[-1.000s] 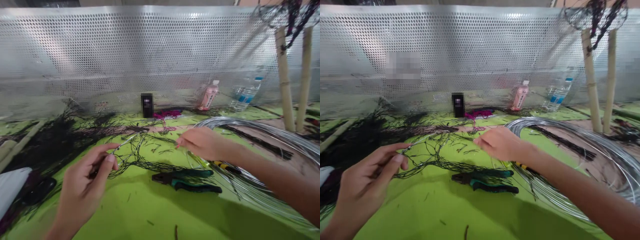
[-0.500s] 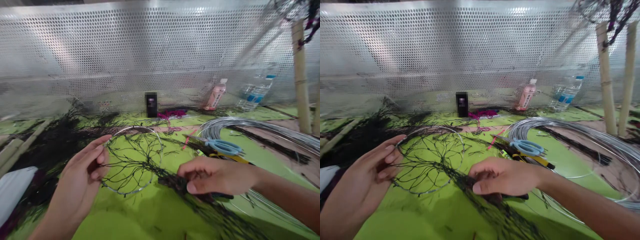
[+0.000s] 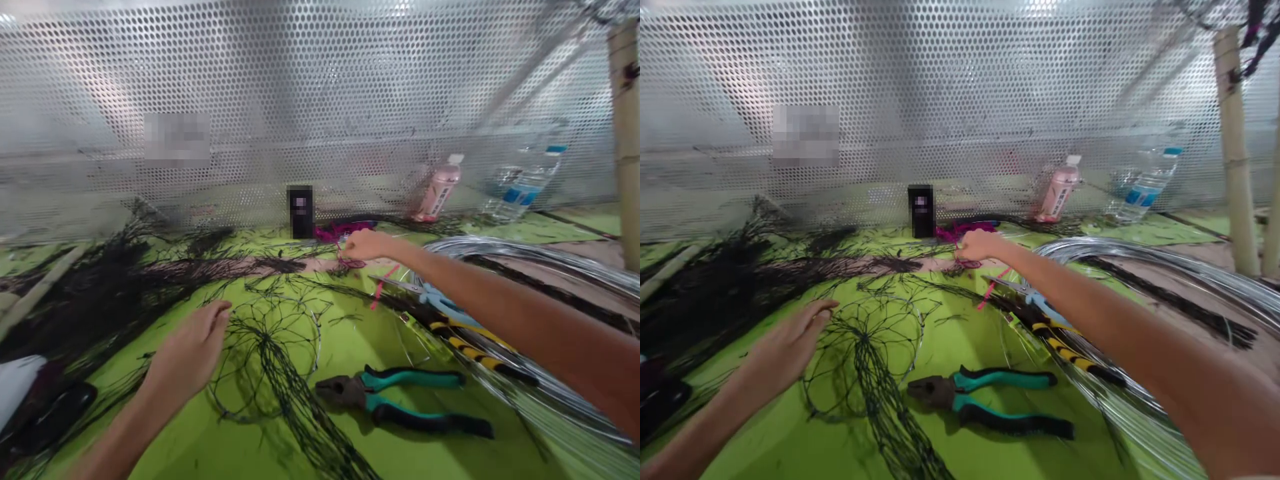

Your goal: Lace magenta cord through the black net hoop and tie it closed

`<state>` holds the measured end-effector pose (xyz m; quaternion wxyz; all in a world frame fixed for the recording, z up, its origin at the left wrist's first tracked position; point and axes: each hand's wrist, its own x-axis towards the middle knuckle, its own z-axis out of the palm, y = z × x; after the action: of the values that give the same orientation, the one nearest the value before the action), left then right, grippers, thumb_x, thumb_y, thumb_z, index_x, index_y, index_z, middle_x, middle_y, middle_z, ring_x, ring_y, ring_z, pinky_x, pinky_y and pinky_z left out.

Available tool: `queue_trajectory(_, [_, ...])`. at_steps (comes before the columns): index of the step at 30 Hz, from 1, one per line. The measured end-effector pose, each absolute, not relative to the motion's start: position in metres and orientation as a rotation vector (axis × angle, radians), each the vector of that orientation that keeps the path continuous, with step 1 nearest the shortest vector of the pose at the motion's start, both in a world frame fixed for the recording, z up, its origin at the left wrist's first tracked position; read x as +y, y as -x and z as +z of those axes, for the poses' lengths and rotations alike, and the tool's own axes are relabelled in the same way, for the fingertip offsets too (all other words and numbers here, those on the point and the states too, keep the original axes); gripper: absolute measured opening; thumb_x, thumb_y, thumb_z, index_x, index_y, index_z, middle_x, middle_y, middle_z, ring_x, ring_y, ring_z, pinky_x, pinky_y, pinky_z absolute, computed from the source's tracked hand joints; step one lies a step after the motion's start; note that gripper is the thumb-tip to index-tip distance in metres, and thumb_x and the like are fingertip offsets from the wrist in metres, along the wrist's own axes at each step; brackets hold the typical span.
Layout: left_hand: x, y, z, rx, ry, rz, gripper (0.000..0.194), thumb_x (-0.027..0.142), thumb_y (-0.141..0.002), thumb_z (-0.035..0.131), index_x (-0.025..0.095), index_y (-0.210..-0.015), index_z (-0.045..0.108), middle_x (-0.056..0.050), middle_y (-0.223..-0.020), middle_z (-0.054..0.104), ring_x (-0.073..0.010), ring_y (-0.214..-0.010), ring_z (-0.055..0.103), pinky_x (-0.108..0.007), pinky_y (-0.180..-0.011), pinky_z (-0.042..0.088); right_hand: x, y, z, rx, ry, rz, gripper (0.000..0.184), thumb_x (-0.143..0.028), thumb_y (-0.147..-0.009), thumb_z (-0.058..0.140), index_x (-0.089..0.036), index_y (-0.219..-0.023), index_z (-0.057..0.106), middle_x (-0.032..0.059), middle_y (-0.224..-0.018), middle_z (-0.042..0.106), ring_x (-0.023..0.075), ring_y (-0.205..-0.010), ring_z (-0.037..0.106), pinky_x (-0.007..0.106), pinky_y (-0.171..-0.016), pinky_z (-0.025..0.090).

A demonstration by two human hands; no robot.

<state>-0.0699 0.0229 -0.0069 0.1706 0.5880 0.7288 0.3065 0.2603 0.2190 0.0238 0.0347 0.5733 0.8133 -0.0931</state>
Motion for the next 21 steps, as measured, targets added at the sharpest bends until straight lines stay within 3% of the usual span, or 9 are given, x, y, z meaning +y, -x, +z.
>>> queue_trajectory(5, [0.017, 0.058, 0.001, 2.12, -2.055, 0.776, 0.049, 0.055, -0.1, 0.04, 0.023, -0.13, 0.06, -0.014, -0.137, 0.063, -0.0376, -0.126, 0.057, -0.048, -0.103, 0.038, 0.248, -0.24, 0.012, 2.544, -1.792, -0.559, 0.038, -0.038, -0.098, 0.067, -0.014, -0.127, 0.063, 0.01, -0.127, 0.065, 0.025, -0.109, 0.067, 0.043, -0.091, 0.059])
queue_trajectory(8, [0.028, 0.045, 0.024, 1.964, -2.231, 0.849, 0.043, 0.052, -0.1, 0.046, 0.024, -0.13, 0.061, -0.011, -0.134, 0.065, -0.0332, -0.119, 0.061, -0.042, -0.1, 0.042, 0.252, -0.243, 0.031, 2.704, -1.706, -0.81, 0.027, -0.036, -0.098, 0.065, -0.011, -0.106, 0.069, 0.0073, -0.108, 0.069, 0.0229, -0.096, 0.068, 0.038, -0.084, 0.058])
queue_trajectory(11, [0.058, 0.024, 0.059, 1.788, -2.385, 0.993, 0.041, 0.043, -0.098, 0.055, 0.021, -0.132, 0.062, -0.011, -0.127, 0.068, -0.0314, -0.113, 0.064, -0.041, -0.098, 0.046, 0.241, -0.247, 0.063, 2.903, -1.541, -1.144, 0.02, -0.026, -0.1, 0.053, -0.013, -0.089, 0.062, 0.0058, -0.087, 0.066, 0.0176, -0.083, 0.065, 0.03, -0.077, 0.054])
queue_trajectory(15, [0.113, -0.018, 0.094, 1.303, -2.417, 1.133, 0.065, 0.028, -0.092, 0.066, 0.028, -0.153, 0.042, -0.008, -0.154, 0.05, -0.029, -0.133, 0.053, -0.038, -0.102, 0.046, 0.208, -0.244, 0.109, 3.039, -0.947, -1.828, 0.005, -0.019, -0.095, 0.048, -0.018, -0.092, 0.052, 0.0, -0.079, 0.057, 0.0111, -0.064, 0.06, 0.023, -0.061, 0.052])
queue_trajectory(17, [0.134, -0.038, 0.101, 0.964, -2.318, 1.072, 0.049, 0.021, -0.094, 0.062, 0.025, -0.142, 0.052, -0.008, -0.139, 0.06, -0.0249, -0.126, 0.058, -0.037, -0.101, 0.048, 0.192, -0.244, 0.127, 2.973, -0.636, -2.053, 0.004, -0.019, -0.091, 0.057, -0.018, -0.09, 0.053, -0.0016, -0.077, 0.055, 0.0083, -0.052, 0.054, 0.021, -0.048, 0.045])
queue_trajectory(19, [0.145, -0.053, 0.103, 0.741, -2.118, 1.159, 0.029, 0.018, -0.093, 0.062, 0.02, -0.122, 0.061, -0.006, -0.109, 0.068, -0.0203, -0.1, 0.066, -0.033, -0.09, 0.052, 0.177, -0.248, 0.14, 2.959, -0.544, -2.086, 0.006, -0.017, -0.089, 0.062, -0.016, -0.089, 0.056, -0.0015, -0.077, 0.056, 0.0055, -0.047, 0.05, 0.018, -0.042, 0.038])
queue_trajectory(21, [0.146, -0.059, 0.102, 0.724, -1.989, 1.259, 0.015, 0.019, -0.093, 0.063, 0.018, -0.108, 0.066, -0.001, -0.081, 0.062, -0.0152, -0.075, 0.061, -0.028, -0.073, 0.051, 0.165, -0.255, 0.149, 2.977, -0.528, -2.136, 0.005, -0.016, -0.09, 0.061, -0.014, -0.087, 0.058, -0.0004, -0.079, 0.058, 0.004, -0.046, 0.048, 0.017, -0.04, 0.033])
